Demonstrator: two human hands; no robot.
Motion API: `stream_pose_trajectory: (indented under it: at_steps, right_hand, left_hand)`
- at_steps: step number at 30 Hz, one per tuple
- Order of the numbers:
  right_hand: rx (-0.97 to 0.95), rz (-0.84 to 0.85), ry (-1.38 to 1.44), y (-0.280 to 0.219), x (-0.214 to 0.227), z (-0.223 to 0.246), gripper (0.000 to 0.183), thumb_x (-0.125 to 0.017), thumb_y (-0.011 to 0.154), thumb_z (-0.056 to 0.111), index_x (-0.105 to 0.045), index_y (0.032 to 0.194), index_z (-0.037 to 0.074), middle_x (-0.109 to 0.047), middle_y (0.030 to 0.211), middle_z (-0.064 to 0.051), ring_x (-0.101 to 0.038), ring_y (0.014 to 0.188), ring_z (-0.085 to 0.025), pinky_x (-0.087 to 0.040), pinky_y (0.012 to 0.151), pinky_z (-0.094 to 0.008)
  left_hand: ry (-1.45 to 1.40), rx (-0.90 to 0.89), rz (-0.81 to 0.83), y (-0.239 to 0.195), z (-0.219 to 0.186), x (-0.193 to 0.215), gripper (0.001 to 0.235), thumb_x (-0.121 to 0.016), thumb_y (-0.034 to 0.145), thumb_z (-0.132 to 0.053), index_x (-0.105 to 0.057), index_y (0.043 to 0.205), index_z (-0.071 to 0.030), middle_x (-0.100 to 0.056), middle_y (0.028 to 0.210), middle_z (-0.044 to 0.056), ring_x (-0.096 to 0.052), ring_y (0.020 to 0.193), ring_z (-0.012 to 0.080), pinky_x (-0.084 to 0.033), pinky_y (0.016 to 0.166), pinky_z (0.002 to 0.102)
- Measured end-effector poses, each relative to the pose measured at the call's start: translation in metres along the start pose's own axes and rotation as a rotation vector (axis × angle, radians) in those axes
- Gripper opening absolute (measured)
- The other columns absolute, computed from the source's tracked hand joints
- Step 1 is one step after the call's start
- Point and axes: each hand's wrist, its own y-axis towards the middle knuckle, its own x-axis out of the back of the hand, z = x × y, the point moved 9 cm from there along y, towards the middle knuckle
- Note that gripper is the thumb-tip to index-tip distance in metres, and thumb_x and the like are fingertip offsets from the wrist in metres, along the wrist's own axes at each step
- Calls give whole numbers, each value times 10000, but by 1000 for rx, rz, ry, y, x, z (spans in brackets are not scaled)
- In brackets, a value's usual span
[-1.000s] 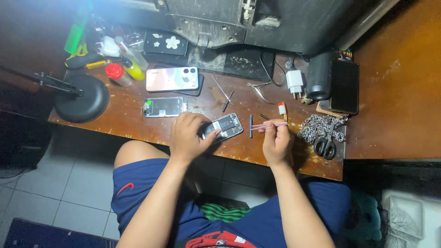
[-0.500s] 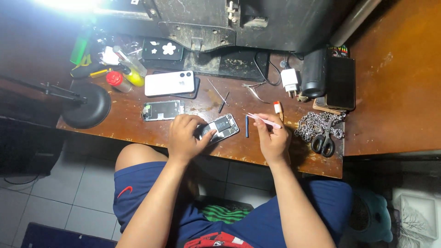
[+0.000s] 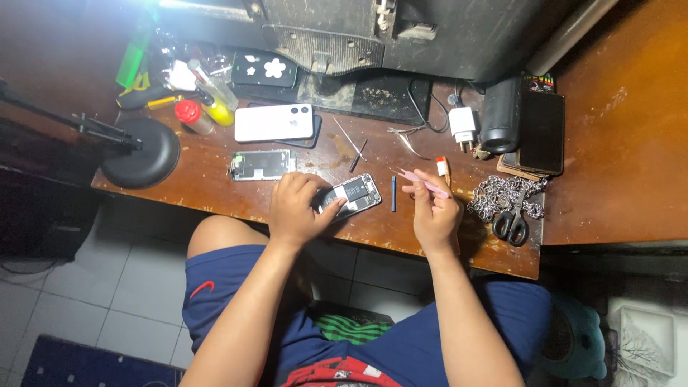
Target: The person uses a pink plastic spudger to pry and separate the internal components of a disassembled smartphone. They carefully lift the motherboard and other parts from the phone's frame while working at a cluttered desk.
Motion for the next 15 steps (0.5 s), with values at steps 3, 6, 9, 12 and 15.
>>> stream_pose_trajectory:
  at_steps: [3, 6, 9, 12, 15]
  right_hand:
    - [-48, 12, -3, 0, -1, 2, 172, -599, 1071, 95, -724, 1149, 6, -777, 845, -180, -774, 790, -264, -609, 726, -346]
    - [-50, 21, 45, -1, -2, -5, 158, -570, 1081, 100, -696, 1116, 11, -789, 929, -179, -773, 765, -229, -612, 715, -334]
    - [-53, 26, 70, 0, -2, -1, 182, -549, 1102, 143, -683, 1071, 23, -771, 807, -135, -759, 696, -203, -617, 681, -314]
    - [-12, 22, -6, -1, 0, -10, 165, -566, 1088, 133, -696, 1073, 34, -768, 784, -115, -762, 691, -200, -616, 652, -320]
    - [46, 18, -64, 0, -5, 0, 149, -634, 1042, 119, -706, 1130, 23, -786, 908, -157, -780, 801, -247, -619, 703, -360]
  left_hand:
    - [14, 4, 90, 6, -11, 5, 434, -808, 757, -533, -738, 1020, -196, -683, 969, 3, -631, 999, 260, -481, 841, 413]
    - [-8, 66, 263, 3, -12, 1, 631, -827, 706, -587, -721, 1150, -152, -656, 1090, 51, -575, 1105, 295, -445, 887, 451]
    - [63, 118, 370, -1, -19, -2, 699, -854, 679, -544, -703, 1226, -135, -639, 1182, 63, -542, 1175, 299, -432, 908, 462]
    - [152, 148, 395, 2, -30, -4, 709, -829, 716, -548, -691, 1249, -102, -633, 1206, 85, -539, 1192, 311, -436, 902, 465]
    - [210, 172, 408, -7, -29, -15, 731, -833, 712, -524, -660, 1278, -95, -611, 1238, 89, -518, 1216, 324, -429, 910, 467]
